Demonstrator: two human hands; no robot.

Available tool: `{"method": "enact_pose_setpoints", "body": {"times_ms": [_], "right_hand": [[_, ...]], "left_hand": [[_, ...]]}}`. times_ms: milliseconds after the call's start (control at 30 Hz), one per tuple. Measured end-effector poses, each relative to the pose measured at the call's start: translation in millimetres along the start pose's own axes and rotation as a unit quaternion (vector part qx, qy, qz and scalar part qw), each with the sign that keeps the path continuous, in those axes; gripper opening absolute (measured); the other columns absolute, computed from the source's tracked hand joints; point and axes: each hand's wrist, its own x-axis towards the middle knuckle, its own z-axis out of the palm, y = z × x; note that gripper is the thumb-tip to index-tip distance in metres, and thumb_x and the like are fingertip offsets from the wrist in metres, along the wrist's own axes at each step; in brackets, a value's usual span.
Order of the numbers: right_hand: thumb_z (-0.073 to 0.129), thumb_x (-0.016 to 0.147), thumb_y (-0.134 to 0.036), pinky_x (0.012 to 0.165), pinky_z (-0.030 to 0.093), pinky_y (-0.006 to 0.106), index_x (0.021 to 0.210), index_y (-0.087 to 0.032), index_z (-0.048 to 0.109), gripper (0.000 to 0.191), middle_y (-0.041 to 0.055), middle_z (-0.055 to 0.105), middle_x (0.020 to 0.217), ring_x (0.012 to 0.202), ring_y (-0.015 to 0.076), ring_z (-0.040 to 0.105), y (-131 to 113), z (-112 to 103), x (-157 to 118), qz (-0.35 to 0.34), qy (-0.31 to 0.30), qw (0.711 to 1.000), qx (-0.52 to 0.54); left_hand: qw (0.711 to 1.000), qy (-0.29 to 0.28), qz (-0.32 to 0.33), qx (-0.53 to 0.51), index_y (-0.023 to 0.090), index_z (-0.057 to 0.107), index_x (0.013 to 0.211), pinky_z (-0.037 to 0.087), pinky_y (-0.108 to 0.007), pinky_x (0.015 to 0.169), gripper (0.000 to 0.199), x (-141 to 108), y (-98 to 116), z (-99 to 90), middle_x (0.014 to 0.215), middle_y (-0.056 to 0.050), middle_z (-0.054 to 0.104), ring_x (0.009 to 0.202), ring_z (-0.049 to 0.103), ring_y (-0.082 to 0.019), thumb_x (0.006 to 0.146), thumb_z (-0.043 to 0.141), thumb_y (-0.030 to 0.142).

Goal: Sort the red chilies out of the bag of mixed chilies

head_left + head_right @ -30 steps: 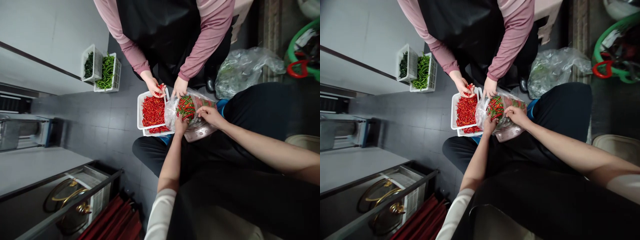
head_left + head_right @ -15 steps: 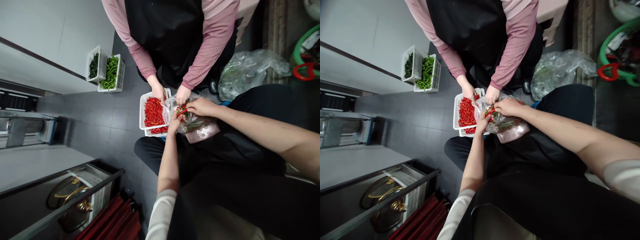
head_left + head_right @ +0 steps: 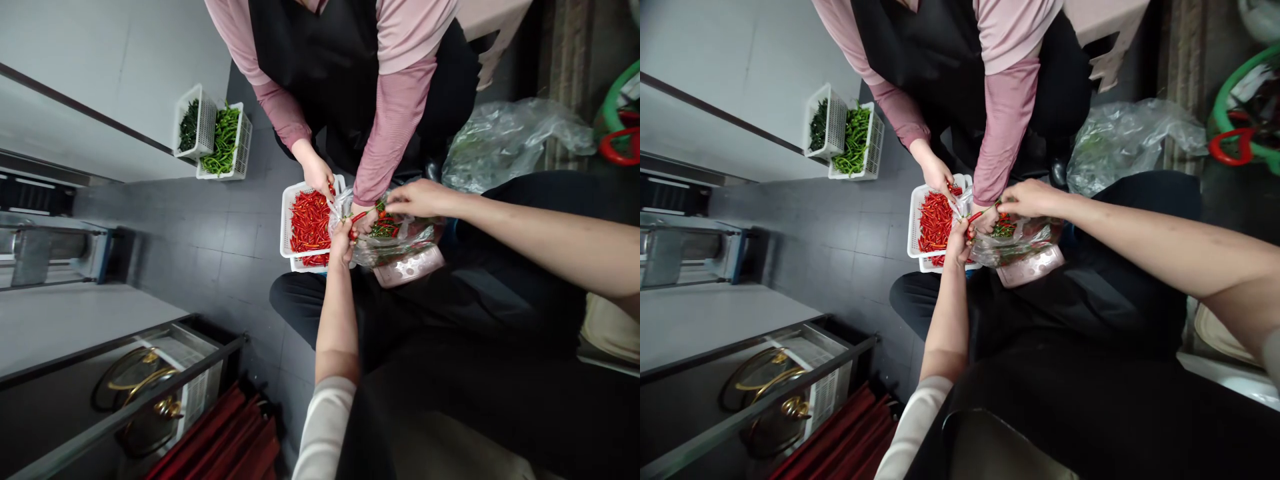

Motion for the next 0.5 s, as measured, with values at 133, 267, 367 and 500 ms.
{"method": "enact_pose_setpoints", "body": {"times_ms": [133,267,367,500], "right_hand": [[0.057,0.074,-0.061,0.058,0.036,0.027,0.100,-0.022,0.063,0.047,0.0045,0.066,0.081,0.070,0.0210,0.058,-18,1,-2,0.013,0.058,0.998,-0.019],[0.051,0.081,-0.057,0.053,0.034,0.026,0.080,-0.017,0.061,0.042,0.0051,0.062,0.068,0.058,0.0170,0.053,-27,16,1,0.075,0.102,0.986,0.109],[0.040,0.088,-0.056,0.047,0.030,0.024,0.065,-0.016,0.055,0.048,0.0031,0.055,0.056,0.047,0.0117,0.044,-32,29,0,0.063,0.068,0.963,0.254],[0.029,0.093,-0.051,0.052,0.035,0.025,0.064,-0.016,0.058,0.054,0.0056,0.058,0.059,0.052,0.0135,0.049,-39,36,-2,0.032,0.043,0.973,0.224]], "left_hand": [[0.992,-0.054,-0.039,-0.109,0.015,0.048,0.073,0.022,-0.012,0.036,0.030,-3,2,1.1,0.059,0.005,0.039,0.045,0.036,-0.002,0.078,0.064,0.040],[0.982,-0.080,-0.042,-0.169,0.015,0.045,0.070,0.022,-0.012,0.036,0.029,-4,1,0.0,0.058,0.005,0.038,0.044,0.034,-0.002,0.078,0.065,0.035],[0.983,-0.089,-0.040,-0.158,0.016,0.047,0.074,0.022,-0.012,0.037,0.027,-6,-2,2.1,0.060,0.005,0.040,0.045,0.035,-0.002,0.077,0.065,0.036],[0.996,-0.049,-0.020,-0.065,0.016,0.050,0.078,0.023,-0.013,0.039,0.025,-9,-6,9.9,0.062,0.005,0.044,0.046,0.036,-0.003,0.079,0.063,0.037]]}}
